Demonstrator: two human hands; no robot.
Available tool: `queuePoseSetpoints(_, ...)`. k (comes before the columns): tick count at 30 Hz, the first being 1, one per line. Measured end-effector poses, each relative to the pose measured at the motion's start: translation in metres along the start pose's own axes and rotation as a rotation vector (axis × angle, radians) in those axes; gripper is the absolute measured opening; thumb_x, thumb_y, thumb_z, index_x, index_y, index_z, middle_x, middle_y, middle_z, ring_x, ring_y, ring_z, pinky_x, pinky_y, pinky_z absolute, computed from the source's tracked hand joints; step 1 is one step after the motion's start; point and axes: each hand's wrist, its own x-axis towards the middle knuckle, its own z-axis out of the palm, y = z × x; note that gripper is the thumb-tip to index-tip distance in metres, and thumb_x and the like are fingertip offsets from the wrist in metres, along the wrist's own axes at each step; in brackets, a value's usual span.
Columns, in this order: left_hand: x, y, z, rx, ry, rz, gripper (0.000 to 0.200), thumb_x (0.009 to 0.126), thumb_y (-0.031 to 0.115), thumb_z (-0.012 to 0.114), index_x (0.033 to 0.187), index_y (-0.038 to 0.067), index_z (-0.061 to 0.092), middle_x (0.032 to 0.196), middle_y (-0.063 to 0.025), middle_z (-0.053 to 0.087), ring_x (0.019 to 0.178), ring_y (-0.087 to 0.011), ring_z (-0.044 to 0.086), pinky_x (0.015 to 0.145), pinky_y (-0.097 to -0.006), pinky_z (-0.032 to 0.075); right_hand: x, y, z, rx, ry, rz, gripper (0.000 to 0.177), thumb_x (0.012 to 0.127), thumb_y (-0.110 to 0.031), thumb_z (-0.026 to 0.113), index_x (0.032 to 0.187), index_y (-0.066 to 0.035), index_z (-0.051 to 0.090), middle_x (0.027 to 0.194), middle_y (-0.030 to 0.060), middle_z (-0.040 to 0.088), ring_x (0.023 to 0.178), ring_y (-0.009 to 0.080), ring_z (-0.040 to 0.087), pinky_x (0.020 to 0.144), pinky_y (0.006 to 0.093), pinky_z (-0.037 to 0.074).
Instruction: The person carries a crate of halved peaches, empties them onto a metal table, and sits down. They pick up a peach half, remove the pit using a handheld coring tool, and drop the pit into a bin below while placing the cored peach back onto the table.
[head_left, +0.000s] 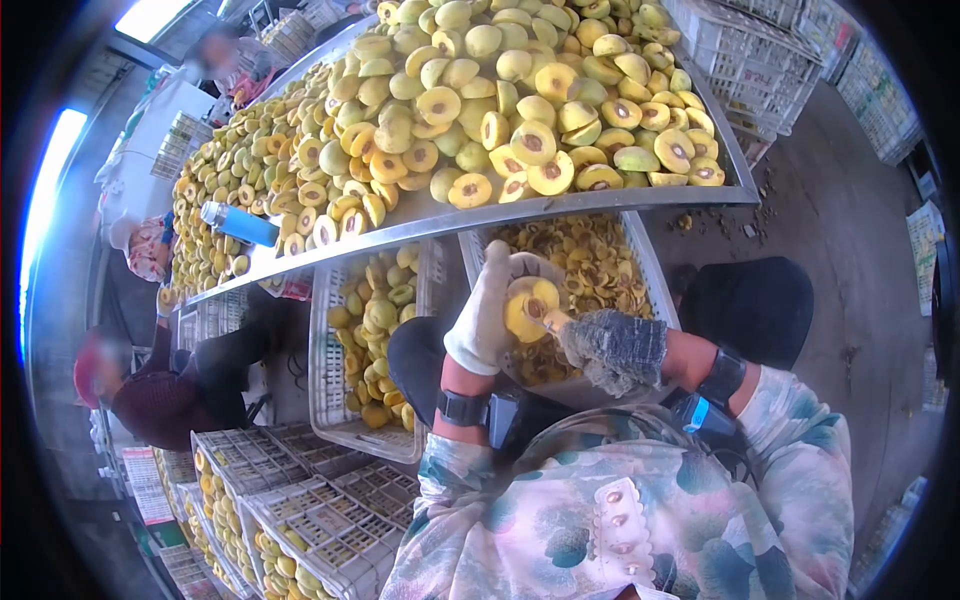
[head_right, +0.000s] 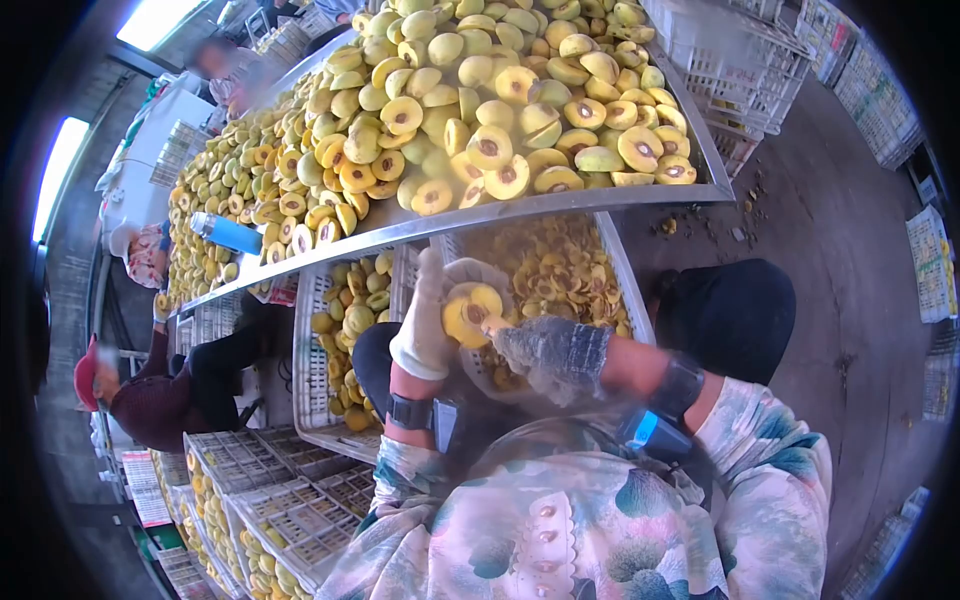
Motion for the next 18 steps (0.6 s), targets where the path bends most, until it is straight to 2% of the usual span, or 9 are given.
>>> queuePoseSetpoints(3, -0.003, -0.013, 0.024, -0.247, 0.025, 0.292, 0.063, 0.087, 0.057, 0.042, 0.108, -0.001, 0.052, 0.094, -0.0085, 0.057, 0.085, -0.0137, 0.054, 0.075, -0.0265, 0.045, -0.009, 0.010, 0.006, 0.446, -0.161, -0.125, 0.039, 0.085, -0.022, 0.061, 0.118, -0.004, 0.051, 0.096, 0.0039, 0.060, 0.071, 0.0090, 0.058, 0.055, 0.0196, 0.047)
queuePoseSetpoints(5, -0.002, -0.022, 0.045, -0.147, 0.389, 0.604, 0.074, 0.080, 0.065, 0.047, 0.116, 0.001, 0.045, 0.095, -0.0130, 0.058, 0.083, -0.0201, 0.057, 0.071, -0.0291, 0.048, -0.009, 0.004, 0.025, 0.442, 0.041, -0.178, 0.029, 0.089, -0.033, 0.055, 0.103, -0.008, 0.058, 0.076, -0.0025, 0.057, 0.063, 0.0063, 0.052, 0.053, 0.0175, 0.041)
queuePoseSetpoints(6, 0.004, -0.027, 0.040, -0.048, 0.424, 0.744, 0.063, 0.083, 0.057, 0.049, 0.116, 0.003, 0.046, 0.096, -0.0132, 0.058, 0.078, -0.0211, 0.058, 0.070, -0.0298, 0.049, -0.009, -0.003, 0.037, 0.444, 0.039, -0.179, 0.029, 0.089, -0.033, 0.055, 0.103, -0.008, 0.058, 0.076, -0.0025, 0.057, 0.063, 0.0063, 0.052, 0.053, 0.0175, 0.041)
queuePoseSetpoints(8, 0.002, -0.030, 0.034, -0.032, 0.443, 0.718, 0.054, 0.086, 0.048, 0.049, 0.113, 0.001, 0.048, 0.101, -0.0118, 0.057, 0.086, -0.0182, 0.055, 0.077, -0.0285, 0.045, -0.010, -0.013, 0.056, 0.571, 0.201, -0.157, 0.035, 0.086, -0.026, 0.060, 0.113, -0.004, 0.053, 0.089, 0.0048, 0.060, 0.060, 0.0101, 0.056, 0.045, 0.0218, 0.043)
queuePoseSetpoints(10, 0.000, -0.026, 0.037, -0.060, 0.472, 0.663, 0.034, 0.090, 0.029, 0.048, 0.106, 0.000, 0.053, 0.102, -0.0109, 0.058, 0.090, -0.0149, 0.053, 0.081, -0.0275, 0.043, -0.002, 0.005, 0.045, 0.498, 0.149, -0.212, 0.037, 0.086, -0.028, 0.059, 0.114, -0.005, 0.052, 0.088, 0.0052, 0.059, 0.058, 0.0104, 0.055, 0.044, 0.0225, 0.042)
queuePoseSetpoints(12, -0.001, -0.017, 0.030, -0.165, 0.337, 0.534, 0.031, 0.090, 0.027, 0.047, 0.105, 0.000, 0.053, 0.100, -0.0107, 0.059, 0.088, -0.0147, 0.054, 0.079, -0.0275, 0.043, -0.001, 0.011, 0.035, 0.424, 0.097, -0.275, 0.038, 0.087, -0.031, 0.058, 0.115, -0.005, 0.052, 0.086, 0.0057, 0.059, 0.056, 0.0106, 0.054, 0.043, 0.0231, 0.042)
queuePoseSetpoints(14, -0.006, -0.005, 0.034, -0.245, 0.207, 0.366, 0.027, 0.090, 0.024, 0.049, 0.101, 0.000, 0.057, 0.090, -0.0093, 0.062, 0.080, -0.0132, 0.055, 0.071, -0.0256, 0.045, -0.002, 0.009, 0.026, 0.674, -0.274, -0.047, 0.036, 0.089, -0.035, 0.054, 0.109, -0.005, 0.053, 0.076, 0.0050, 0.057, 0.051, 0.0105, 0.052, 0.041, 0.0228, 0.040)
queuePoseSetpoints(17, 0.000, -0.003, 0.029, -0.126, 0.225, 0.352, 0.034, 0.090, 0.032, 0.050, 0.100, 0.001, 0.056, 0.092, -0.0144, 0.060, 0.068, -0.0179, 0.058, 0.059, -0.0291, 0.049, -0.004, 0.005, 0.039, 0.772, -0.170, -0.096, 0.036, 0.089, -0.039, 0.053, 0.100, -0.005, 0.053, 0.065, 0.0030, 0.052, 0.045, 0.0098, 0.048, 0.039, 0.0224, 0.037)
queuePoseSetpoints(18, 0.004, -0.005, 0.034, -0.042, 0.365, 0.377, 0.033, 0.090, 0.031, 0.049, 0.098, 0.000, 0.057, 0.090, -0.0135, 0.061, 0.069, -0.0171, 0.058, 0.059, -0.0284, 0.049, -0.004, -0.003, 0.047, 0.772, -0.171, -0.095, 0.036, 0.089, -0.039, 0.053, 0.100, -0.005, 0.053, 0.065, 0.0030, 0.052, 0.045, 0.0098, 0.048, 0.039, 0.0224, 0.037)
